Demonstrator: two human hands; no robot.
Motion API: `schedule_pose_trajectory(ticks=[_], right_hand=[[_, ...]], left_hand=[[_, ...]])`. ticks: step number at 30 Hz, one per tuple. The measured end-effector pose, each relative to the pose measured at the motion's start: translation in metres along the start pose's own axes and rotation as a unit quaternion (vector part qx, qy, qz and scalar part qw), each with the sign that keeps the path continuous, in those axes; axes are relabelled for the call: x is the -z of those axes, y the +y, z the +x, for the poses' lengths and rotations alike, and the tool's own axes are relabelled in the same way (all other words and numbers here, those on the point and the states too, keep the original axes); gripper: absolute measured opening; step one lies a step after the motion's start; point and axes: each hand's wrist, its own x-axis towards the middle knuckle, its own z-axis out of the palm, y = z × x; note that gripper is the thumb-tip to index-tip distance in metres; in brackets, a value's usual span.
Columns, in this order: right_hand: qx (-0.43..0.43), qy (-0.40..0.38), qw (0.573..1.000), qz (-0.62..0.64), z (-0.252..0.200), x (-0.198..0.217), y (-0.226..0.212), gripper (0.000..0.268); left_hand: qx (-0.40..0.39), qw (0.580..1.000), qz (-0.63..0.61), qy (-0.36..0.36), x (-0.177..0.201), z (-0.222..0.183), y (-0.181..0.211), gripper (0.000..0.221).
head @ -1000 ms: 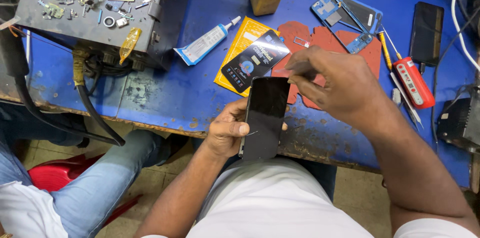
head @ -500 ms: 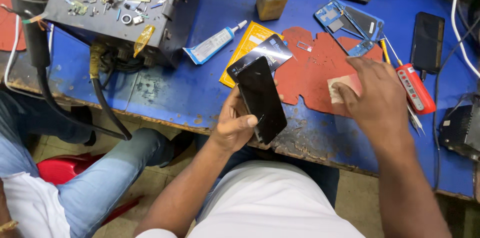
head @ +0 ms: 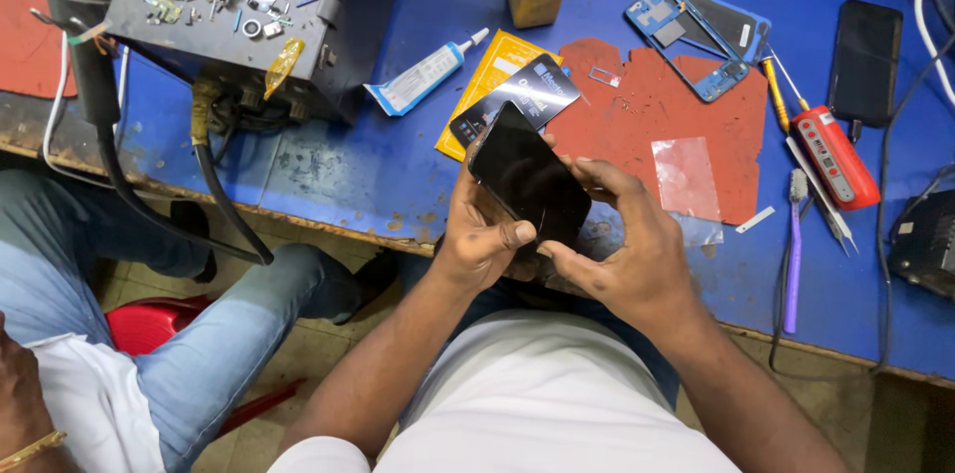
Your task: The person cleans the edges of a phone screen with a small tool, removes a protective plastic film, and then uses a screwdriver to tighten screws on the internal phone frame.
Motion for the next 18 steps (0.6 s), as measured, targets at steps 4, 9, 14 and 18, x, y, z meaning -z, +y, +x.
schedule_pose_trajectory(ticks=[4, 9, 14, 18], right_hand=[[0.020, 0.013, 1.000, -0.014, -0.002, -0.002, 0.000, 0.085], [0.024, 0.014, 0.999, -0.020, -0.003, -0.003, -0.001, 0.085], [0.029, 0.011, 0.999, -0.026, -0.002, -0.004, 0.000, 0.084], [0.030, 0.010, 0.999, -0.032, -0.001, -0.005, 0.000, 0.084]], left_hand=[[0.004, 1.000, -0.016, 0.001, 0.003, -0.002, -0.002, 0.093], [0.012, 0.999, -0.030, -0.002, 0.007, -0.004, -0.002, 0.096], [0.013, 0.999, -0.032, -0.005, 0.010, -0.004, -0.001, 0.095], [0.012, 0.999, -0.037, -0.008, 0.013, -0.004, 0.000, 0.095]])
